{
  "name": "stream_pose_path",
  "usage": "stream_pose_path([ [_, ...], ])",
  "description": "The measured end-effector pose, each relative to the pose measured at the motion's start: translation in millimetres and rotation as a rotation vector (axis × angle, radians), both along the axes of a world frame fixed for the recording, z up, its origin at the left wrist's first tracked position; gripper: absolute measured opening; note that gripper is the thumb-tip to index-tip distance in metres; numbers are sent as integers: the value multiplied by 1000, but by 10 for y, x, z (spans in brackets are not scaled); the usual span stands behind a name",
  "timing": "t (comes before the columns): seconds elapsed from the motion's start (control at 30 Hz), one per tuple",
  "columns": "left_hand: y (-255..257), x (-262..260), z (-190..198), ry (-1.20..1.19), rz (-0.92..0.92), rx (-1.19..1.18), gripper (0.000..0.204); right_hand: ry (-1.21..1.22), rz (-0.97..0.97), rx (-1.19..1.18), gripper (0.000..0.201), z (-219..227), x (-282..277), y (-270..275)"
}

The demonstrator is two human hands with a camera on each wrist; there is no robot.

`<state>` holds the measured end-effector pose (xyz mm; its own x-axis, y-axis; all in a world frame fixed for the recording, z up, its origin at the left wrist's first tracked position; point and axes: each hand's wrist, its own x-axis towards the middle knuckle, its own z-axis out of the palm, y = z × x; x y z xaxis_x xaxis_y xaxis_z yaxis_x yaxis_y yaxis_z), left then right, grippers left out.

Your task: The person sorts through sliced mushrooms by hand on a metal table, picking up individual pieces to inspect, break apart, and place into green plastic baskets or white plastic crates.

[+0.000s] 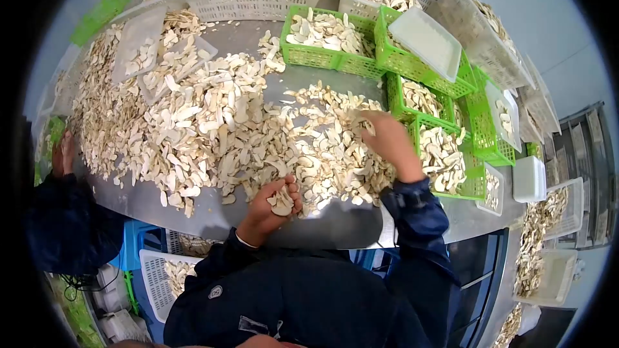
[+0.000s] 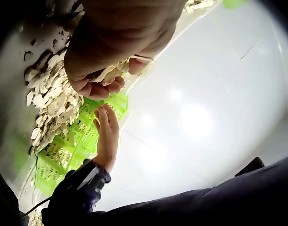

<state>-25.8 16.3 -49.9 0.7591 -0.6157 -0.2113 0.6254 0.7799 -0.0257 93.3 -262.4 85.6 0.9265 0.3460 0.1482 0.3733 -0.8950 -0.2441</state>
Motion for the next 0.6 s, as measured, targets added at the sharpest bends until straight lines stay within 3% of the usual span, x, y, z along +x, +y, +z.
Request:
stream_pose_path([
  [0.03, 12, -6, 13, -10, 5, 0, 19, 49, 114, 55, 37, -69, 93, 183],
  [0.17, 77, -35, 67, -10, 50, -11, 18, -33, 112, -21, 20, -796, 531, 505],
  [0.33, 155, -43, -77, -64, 109, -22, 21, -99, 94, -157, 13, -1009, 621, 605],
  [0.37, 154, -48, -114, -57, 123, -36, 22, -124, 89, -98, 12, -1049, 614, 552],
  [0.47, 147, -20, -72, -6, 154, -25, 25, 231, -52, -16, 17, -647, 461, 605],
  [0.5, 146, -18, 17, 31, 161, 13, 26, 342, -46, 112, 20, -598, 414, 585],
  [0.6, 134, 27, 102, 69, 165, 42, 28, 1064, 180, 647, 18, -409, 307, 631],
])
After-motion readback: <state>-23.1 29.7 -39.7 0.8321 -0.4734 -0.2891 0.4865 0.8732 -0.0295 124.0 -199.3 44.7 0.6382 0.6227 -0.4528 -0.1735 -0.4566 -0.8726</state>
